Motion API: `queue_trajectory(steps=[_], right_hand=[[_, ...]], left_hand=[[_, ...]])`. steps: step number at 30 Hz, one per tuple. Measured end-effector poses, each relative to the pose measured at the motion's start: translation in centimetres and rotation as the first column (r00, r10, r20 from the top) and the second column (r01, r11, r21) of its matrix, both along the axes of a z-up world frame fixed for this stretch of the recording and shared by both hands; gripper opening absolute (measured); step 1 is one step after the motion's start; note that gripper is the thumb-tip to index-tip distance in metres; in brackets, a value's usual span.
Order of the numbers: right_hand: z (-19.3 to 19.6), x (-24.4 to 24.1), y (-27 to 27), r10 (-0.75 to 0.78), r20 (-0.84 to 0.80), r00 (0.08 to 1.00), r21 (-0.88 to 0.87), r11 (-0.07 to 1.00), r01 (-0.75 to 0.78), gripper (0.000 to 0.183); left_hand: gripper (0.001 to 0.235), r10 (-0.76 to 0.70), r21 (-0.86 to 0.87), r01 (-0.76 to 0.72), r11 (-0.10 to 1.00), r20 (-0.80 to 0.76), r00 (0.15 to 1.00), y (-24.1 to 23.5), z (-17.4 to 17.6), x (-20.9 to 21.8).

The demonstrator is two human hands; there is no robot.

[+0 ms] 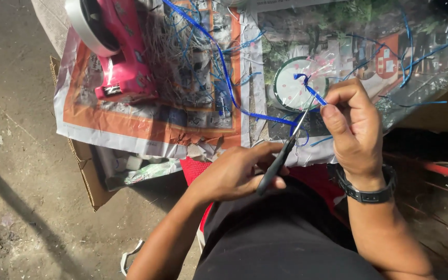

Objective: Wrapping small candles in clear plastic film and securing them with blue ribbons.

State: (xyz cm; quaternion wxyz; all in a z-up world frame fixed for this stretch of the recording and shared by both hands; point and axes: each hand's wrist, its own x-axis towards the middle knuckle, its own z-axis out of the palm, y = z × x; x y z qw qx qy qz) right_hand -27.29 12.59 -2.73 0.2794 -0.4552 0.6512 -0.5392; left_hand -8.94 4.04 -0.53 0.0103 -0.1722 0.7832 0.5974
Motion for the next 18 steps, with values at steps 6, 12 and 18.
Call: queue_trajectory(steps=[6,12,18], right_hand=[[-0.4,-0.2,0.3,0.008,0.007,1.000,-0.003,1.000,-0.008,0.020],[-0.5,-0.1,0.3,0.002,0.022,1.000,-0.011,1.000,-0.002,0.022],[-0.2,0.0,0.3,0.013,0.044,0.999,-0.043,0.999,-0.012,0.018]], left_hand=[[0.051,0.011,-0.078,-0.009,0.997,0.021,1.000,-0.5,0.3,-1.4],[0.049,0.012,-0.117,-0.004,0.993,0.064,0.998,-0.8,0.9,-2.0],[0.037,0.104,-0.096,-0.110,0.989,-0.072,0.992,-0.5,0.0,-2.1]])
